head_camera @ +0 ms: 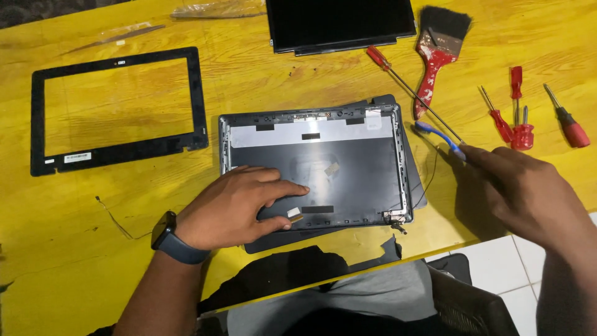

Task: The person is disassembling a laptop screen assembly, removing the LCD panel from the lid, and cleaning the internal area using a toothbrush.

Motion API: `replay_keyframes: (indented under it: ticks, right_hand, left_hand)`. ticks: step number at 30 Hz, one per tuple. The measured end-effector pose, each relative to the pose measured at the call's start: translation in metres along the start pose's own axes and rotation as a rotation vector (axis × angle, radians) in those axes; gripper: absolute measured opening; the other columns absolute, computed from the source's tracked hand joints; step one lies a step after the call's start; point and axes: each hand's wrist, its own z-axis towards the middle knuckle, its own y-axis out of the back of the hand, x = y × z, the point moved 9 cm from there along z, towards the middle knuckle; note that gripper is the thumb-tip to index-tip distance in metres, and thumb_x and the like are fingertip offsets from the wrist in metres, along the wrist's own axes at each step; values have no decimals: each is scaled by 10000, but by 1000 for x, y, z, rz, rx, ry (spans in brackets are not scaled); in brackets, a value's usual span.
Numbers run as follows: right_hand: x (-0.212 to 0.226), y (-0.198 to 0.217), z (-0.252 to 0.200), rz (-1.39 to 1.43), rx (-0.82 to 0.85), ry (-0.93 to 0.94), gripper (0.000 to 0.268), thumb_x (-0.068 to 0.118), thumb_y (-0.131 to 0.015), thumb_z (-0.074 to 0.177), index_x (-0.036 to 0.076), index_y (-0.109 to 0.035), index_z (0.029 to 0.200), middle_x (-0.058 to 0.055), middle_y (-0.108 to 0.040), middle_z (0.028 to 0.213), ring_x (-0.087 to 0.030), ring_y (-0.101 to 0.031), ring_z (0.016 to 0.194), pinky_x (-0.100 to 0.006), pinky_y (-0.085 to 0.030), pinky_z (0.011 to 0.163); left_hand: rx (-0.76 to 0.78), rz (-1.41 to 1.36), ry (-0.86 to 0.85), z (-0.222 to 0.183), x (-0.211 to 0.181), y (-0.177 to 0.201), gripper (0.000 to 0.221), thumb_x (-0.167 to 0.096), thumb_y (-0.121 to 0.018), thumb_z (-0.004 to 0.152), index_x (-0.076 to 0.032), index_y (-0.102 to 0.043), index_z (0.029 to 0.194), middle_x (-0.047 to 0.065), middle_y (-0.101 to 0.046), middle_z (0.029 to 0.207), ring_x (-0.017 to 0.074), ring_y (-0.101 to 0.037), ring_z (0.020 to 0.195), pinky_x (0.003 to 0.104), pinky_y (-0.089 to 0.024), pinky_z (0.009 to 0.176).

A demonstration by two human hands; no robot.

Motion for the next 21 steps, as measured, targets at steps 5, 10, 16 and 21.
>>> replay_keyframes:
  ticks: [5,10,16,21]
  right_hand:
    - [32,8,-15,-59,-72,-66,503,386,-595,947,257,-639,1432,-57,-736,1023,-352,-716,890,-496,-545,617]
    - [29,15,-14,-324,-334,44,403,359,-688,1019,182,-760,1374,1,-753,1099,-158,-757,888,-354,-597,625]
    - [54,29,11,-172,-452,12,280,230,-681,1089,88,-793,1302,-157,-738,1118,-354,-693,1036,-483,-569,754]
    - [54,26,24,-90,-177,-200,415,208,-524,1142,60,-653,775,-166,-617,748,-395,-560,650,-496,-409,548]
  left_hand:
    - [30,-10,41,0,2,-2,541,-383,-791,878,-277,-650,1390,4,-582,871,253,-610,817,446,-506,651]
    - [19,-10,49,0,0,0,538,-370,-791,869,-273,-662,1382,12,-598,881,271,-627,847,452,-512,677]
    - [11,-18,51,-3,-1,3,531,-387,-754,886,-235,-660,1386,32,-619,919,298,-641,878,476,-527,701]
    - [-478,-127,-320,-29,-83,70,173,-214,-708,958,-61,-745,1028,78,-664,863,232,-587,719,393,-456,677]
